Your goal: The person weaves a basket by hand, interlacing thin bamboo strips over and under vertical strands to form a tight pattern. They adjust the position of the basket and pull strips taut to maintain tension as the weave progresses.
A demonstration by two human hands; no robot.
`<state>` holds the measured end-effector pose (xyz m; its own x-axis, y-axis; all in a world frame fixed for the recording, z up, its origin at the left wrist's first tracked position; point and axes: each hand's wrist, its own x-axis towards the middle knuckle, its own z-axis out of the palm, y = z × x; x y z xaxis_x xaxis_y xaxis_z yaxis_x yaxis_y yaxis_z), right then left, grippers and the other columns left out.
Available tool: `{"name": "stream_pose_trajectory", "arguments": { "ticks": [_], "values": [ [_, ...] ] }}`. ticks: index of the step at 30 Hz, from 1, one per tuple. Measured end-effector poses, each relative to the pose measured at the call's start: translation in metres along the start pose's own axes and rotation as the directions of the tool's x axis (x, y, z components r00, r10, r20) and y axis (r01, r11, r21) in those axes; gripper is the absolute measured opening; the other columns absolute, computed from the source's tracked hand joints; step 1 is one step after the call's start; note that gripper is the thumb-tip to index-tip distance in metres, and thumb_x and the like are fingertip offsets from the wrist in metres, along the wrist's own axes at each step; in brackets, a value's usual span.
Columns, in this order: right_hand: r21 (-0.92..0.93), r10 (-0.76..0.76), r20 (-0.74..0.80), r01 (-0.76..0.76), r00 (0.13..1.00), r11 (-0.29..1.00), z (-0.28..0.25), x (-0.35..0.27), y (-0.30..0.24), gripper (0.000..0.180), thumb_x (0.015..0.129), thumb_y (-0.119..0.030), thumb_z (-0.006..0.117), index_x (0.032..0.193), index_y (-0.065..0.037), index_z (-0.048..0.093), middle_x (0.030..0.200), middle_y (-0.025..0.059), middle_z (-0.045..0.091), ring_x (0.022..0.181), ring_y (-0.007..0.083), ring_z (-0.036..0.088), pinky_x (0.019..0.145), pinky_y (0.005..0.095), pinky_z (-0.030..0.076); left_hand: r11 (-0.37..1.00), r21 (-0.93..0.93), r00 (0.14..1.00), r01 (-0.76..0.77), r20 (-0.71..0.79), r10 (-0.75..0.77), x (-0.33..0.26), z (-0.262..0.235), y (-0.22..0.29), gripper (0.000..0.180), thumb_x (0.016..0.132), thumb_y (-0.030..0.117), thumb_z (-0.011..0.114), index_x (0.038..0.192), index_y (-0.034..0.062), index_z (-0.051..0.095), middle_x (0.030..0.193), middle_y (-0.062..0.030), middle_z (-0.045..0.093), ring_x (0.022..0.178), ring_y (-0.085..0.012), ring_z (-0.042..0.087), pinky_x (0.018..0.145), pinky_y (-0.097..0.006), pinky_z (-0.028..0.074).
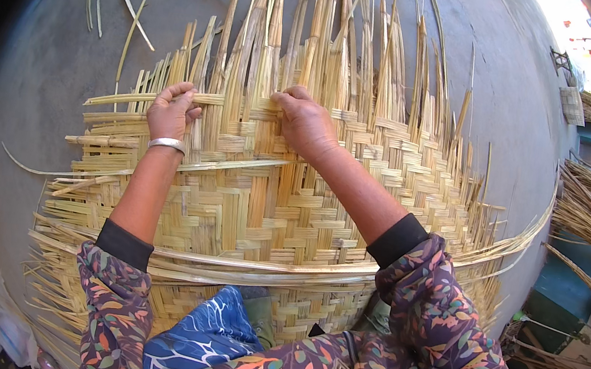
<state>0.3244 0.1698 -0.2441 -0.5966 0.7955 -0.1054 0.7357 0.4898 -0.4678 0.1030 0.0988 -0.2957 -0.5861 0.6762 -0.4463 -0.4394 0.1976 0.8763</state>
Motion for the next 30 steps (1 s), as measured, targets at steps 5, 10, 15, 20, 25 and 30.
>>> {"name": "stream_pose_trajectory", "arguments": {
  "ticks": [5, 10, 15, 20, 25, 30],
  "values": [
    [-0.163, -0.039, 0.081, 0.052, 0.996, 0.985, -0.003, -0.003, 0.002, 0.035, 0.078, -0.001, 0.054, 0.112, -0.009, 0.055, 0.110, 0.0064, 0.053, 0.092, 0.0278, 0.059, 0.080, 0.0366, 0.050, 0.999, -0.042, 1.000, -0.014, -0.006, 0.014, -0.017, 0.006, 0.001, 0.011, 0.083, 0.002, 0.060, 0.094, 0.0043, 0.062, 0.086, -0.0042, 0.063, 0.068, -0.0097, 0.060, 0.056, -0.020, 0.054],
    [-0.312, -0.038, 0.237, 0.113, 0.971, 0.943, 0.000, -0.005, -0.009, 0.034, 0.079, -0.001, 0.052, 0.113, -0.006, 0.053, 0.107, 0.0086, 0.053, 0.089, 0.0251, 0.060, 0.075, 0.0358, 0.051, 0.999, -0.044, 1.000, -0.011, 0.005, 0.012, -0.015, -0.001, -0.005, 0.012, 0.085, 0.001, 0.057, 0.096, 0.0051, 0.060, 0.090, -0.0057, 0.064, 0.071, -0.0107, 0.062, 0.063, -0.022, 0.055],
    [-0.438, -0.165, 0.307, 0.293, 0.937, 0.850, -0.006, 0.007, -0.008, 0.023, 0.080, -0.002, 0.052, 0.103, -0.004, 0.057, 0.104, 0.0105, 0.054, 0.087, 0.0256, 0.060, 0.074, 0.0353, 0.050, 0.989, -0.143, 1.000, -0.026, -0.007, 0.026, -0.007, -0.017, -0.005, 0.012, 0.086, 0.000, 0.055, 0.097, 0.0050, 0.059, 0.091, -0.0065, 0.064, 0.075, -0.0131, 0.063, 0.067, -0.025, 0.055],
    [-0.253, -0.250, 0.219, 0.303, 0.943, 0.919, -0.019, 0.027, -0.056, 0.017, 0.080, -0.003, 0.051, 0.095, -0.005, 0.060, 0.099, 0.0115, 0.057, 0.090, 0.0274, 0.060, 0.080, 0.0371, 0.049, 0.966, -0.257, 1.000, 0.020, 0.017, -0.017, -0.003, -0.047, 0.007, 0.012, 0.087, 0.001, 0.053, 0.095, 0.0066, 0.059, 0.093, -0.0068, 0.065, 0.077, -0.0133, 0.063, 0.067, -0.025, 0.054],
    [-0.039, -0.144, 0.197, 0.154, 0.970, 0.987, 0.022, 0.050, -0.084, 0.021, 0.087, -0.019, 0.053, 0.103, -0.008, 0.061, 0.101, 0.0107, 0.057, 0.092, 0.0283, 0.059, 0.082, 0.0391, 0.047, 0.939, -0.324, 0.980, 0.112, 0.195, -0.050, 0.006, -0.061, 0.009, 0.012, 0.086, -0.001, 0.052, 0.093, 0.0065, 0.059, 0.096, -0.0088, 0.065, 0.079, -0.0149, 0.064, 0.065, -0.025, 0.055],
    [-0.012, -0.022, 0.202, 0.025, 0.979, 1.000, 0.030, 0.064, -0.083, 0.021, 0.083, -0.029, 0.061, 0.086, -0.008, 0.062, 0.092, 0.0091, 0.057, 0.088, 0.0268, 0.058, 0.077, 0.0369, 0.046, 0.956, -0.267, 0.942, 0.117, 0.334, -0.022, 0.015, -0.065, 0.015, 0.012, 0.089, 0.000, 0.048, 0.092, 0.0053, 0.058, 0.101, -0.0103, 0.064, 0.086, -0.0156, 0.063, 0.074, -0.027, 0.054]
  ]
}}
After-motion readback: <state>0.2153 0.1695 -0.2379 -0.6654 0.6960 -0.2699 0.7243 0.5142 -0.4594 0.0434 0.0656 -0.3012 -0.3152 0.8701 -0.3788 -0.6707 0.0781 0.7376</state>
